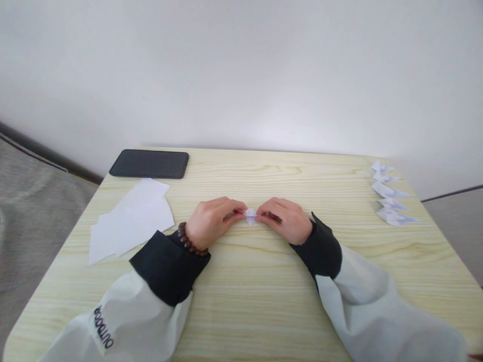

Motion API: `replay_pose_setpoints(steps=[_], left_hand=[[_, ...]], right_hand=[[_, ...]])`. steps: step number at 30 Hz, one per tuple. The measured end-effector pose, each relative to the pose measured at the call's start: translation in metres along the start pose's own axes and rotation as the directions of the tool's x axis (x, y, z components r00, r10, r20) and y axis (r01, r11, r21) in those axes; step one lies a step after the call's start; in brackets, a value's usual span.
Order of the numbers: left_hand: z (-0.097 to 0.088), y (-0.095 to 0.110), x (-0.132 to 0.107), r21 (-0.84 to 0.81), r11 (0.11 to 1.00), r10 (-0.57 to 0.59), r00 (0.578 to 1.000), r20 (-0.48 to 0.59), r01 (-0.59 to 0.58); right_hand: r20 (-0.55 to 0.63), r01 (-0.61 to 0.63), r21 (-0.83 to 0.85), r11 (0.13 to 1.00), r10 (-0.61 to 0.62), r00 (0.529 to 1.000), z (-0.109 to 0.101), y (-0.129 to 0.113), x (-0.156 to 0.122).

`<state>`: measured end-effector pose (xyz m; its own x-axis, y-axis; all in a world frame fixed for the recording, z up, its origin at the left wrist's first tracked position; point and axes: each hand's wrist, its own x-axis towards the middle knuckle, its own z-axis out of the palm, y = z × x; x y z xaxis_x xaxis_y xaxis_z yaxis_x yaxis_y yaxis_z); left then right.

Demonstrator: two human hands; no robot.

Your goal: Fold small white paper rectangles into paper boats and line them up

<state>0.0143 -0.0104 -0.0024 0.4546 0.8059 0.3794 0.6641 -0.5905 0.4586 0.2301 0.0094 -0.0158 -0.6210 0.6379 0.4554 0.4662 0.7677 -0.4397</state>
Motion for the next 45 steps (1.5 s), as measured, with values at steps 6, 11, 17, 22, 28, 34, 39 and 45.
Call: replay_pose_setpoints(steps=[6, 11, 17, 22, 28, 34, 39, 45], left_hand=[[-0.003, 0.001, 0.002, 0.012, 0.997, 0.07, 0.995, 0.07, -0.071], [-0.007, 0.001, 0.003, 0.023, 0.999, 0.047, 0.995, 0.083, -0.049], [-0.008, 0.006, 0.004, 0.042, 0.996, 0.073, 0.996, 0.049, -0.075], [-0.004, 0.011, 0.004, 0.116, 0.989, 0.086, 0.995, 0.055, -0.092], [-0.001, 0.015, 0.003, 0.162, 0.983, 0.076, 0.996, 0.045, -0.082], [0.0, 0.016, 0.001, 0.16, 0.983, 0.085, 0.996, 0.037, -0.09], [0.001, 0.018, 0.002, 0.193, 0.978, 0.071, 0.996, 0.053, -0.08], [0.003, 0.022, 0.003, 0.22, 0.975, 0.013, 0.998, 0.056, -0.025]], right_hand=[[-0.002, 0.015, 0.068, 0.998, -0.015, 1.0, -0.001, -0.001, 0.001], [-0.007, 0.008, 0.037, 0.999, -0.008, 1.0, -0.005, 0.004, -0.001], [-0.02, 0.046, 0.058, 0.997, -0.045, 0.999, -0.006, 0.006, -0.002], [0.02, 0.032, -0.017, 0.999, -0.032, 0.999, -0.002, -0.001, -0.001], [0.017, -0.018, -0.116, 0.993, 0.02, 1.0, 0.001, -0.011, 0.0], [0.007, -0.059, -0.168, 0.984, 0.061, 0.998, 0.003, -0.018, 0.001], [0.025, -0.106, -0.198, 0.974, 0.114, 0.993, 0.005, -0.024, 0.002], [0.019, -0.137, -0.202, 0.97, 0.144, 0.989, 0.007, -0.024, 0.003]])
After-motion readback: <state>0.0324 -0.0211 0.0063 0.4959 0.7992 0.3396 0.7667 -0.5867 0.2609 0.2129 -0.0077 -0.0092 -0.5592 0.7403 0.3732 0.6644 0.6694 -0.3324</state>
